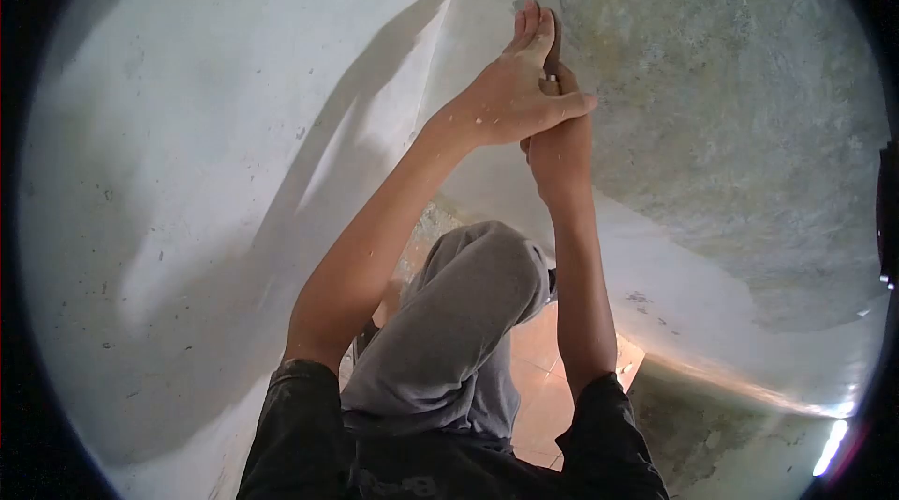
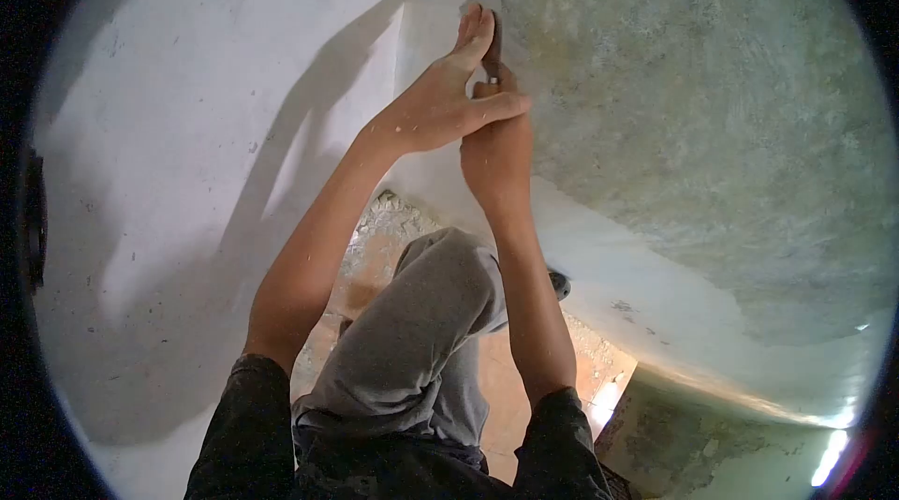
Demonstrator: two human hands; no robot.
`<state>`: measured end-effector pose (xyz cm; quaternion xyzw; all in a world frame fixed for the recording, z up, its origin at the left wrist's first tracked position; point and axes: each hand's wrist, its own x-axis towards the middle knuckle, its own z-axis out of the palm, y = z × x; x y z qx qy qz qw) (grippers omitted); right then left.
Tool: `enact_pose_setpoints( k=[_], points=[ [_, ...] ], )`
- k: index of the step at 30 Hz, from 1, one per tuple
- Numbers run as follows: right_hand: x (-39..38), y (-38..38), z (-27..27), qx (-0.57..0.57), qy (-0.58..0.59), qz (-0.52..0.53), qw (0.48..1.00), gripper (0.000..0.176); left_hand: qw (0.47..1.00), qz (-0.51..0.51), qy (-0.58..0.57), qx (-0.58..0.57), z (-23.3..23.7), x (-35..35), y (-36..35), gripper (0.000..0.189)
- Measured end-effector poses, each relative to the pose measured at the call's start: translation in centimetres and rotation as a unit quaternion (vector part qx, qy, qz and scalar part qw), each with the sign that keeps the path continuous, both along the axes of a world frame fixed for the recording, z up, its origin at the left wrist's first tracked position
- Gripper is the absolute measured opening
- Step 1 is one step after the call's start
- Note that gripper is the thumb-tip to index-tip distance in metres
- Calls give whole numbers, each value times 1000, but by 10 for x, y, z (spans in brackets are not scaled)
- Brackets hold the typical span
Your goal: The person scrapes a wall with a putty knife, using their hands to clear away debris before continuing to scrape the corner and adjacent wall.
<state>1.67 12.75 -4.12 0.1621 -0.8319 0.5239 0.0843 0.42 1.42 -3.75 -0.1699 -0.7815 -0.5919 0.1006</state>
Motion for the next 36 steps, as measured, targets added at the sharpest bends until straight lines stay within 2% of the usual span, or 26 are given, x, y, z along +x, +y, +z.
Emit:
enact_pose_setpoints(
  k=[2, 4, 5, 7, 9, 11, 12, 14, 15, 17, 18, 20, 21, 23, 24, 26, 27, 29, 30, 32, 33, 35, 36],
  points=[
    [-4, 10, -7, -7, 34, -4, 999, 35, 1000, 5, -15, -15, 0, -1, 6, 115],
    [18, 4, 25, -52, -113, 20, 992, 35, 999, 12, 37, -5, -4, 0, 8, 116],
    [2, 3, 15, -53, -113, 20, 992, 35, 999, 12, 37, -6, -2, -7, 3, 116],
    [-33, 12, -18, 76, 111, 56, 989, 33, 999, 24, 18, 18, -5, -17, -2, 118],
    [-24, 2, 1, 27, 100, 66, 992, 30, 999, 23, 13, 39, 5, -10, -6, 118],
    [17, -2, 34, -59, -118, 36, 991, 27, 999, -4, 41, 4, 2, 1, -3, 118],
    [12, 2, 19, -57, -129, 34, 989, 27, 998, 13, 47, -37, 0, -4, -3, 117],
    [-12, 10, -13, -27, 3, 44, 999, 26, 998, 18, 37, -40, -1, -5, 1, 117],
    [-4, 9, 1, -29, 6, 43, 999, 26, 998, 23, 36, -46, 3, -7, 2, 117],
    [22, 5, 38, -50, -114, 46, 991, 25, 997, 27, 59, -33, 6, -5, 2, 118],
    [15, 4, 30, -51, -117, 43, 991, 25, 997, 26, 72, -16, 7, 0, 3, 118],
    [-10, 6, 3, -36, -10, 46, 998, 25, 999, 12, 46, -11, 8, 1, 4, 118],
    [-3, 6, 16, -36, -2, 47, 998, 25, 999, 7, 34, -12, 15, -6, 1, 119],
    [24, 0, 43, -91, -126, 42, 987, 25, 997, 22, 67, -22, 14, -9, -2, 119],
    [16, 1, 35, -92, -133, 40, 986, 25, 996, 24, 78, -31, 8, -4, 1, 119],
    [-9, 5, 12, -66, -51, 43, 996, 26, 997, 30, 65, -36, 10, -4, 6, 119],
    [-1, 3, 24, -67, -45, 44, 996, 26, 996, 43, 69, -43, 17, -9, 5, 119],
    [27, -4, 51, -85, -116, 36, 989, 27, 996, 32, 76, -33, 21, -6, 2, 119],
    [16, -2, 37, -86, -120, 33, 989, 27, 997, 13, 67, -22, 18, 1, 3, 118],
    [-18, 7, 3, -22, 43, 58, 997, 30, 999, 18, 42, -20, 22, -2, 1, 118],
    [-4, 6, 13, -20, 45, 56, 997, 30, 999, 25, 26, -20, 25, -6, 0, 118],
    [27, -7, 41, -77, -128, 43, 988, 36, 998, 23, 36, -35, 20, 1, -2, 118],
    [20, -4, 25, -77, -132, 44, 987, 36, 998, 14, 29, -48, 12, 8, -1, 118]
  ],
)
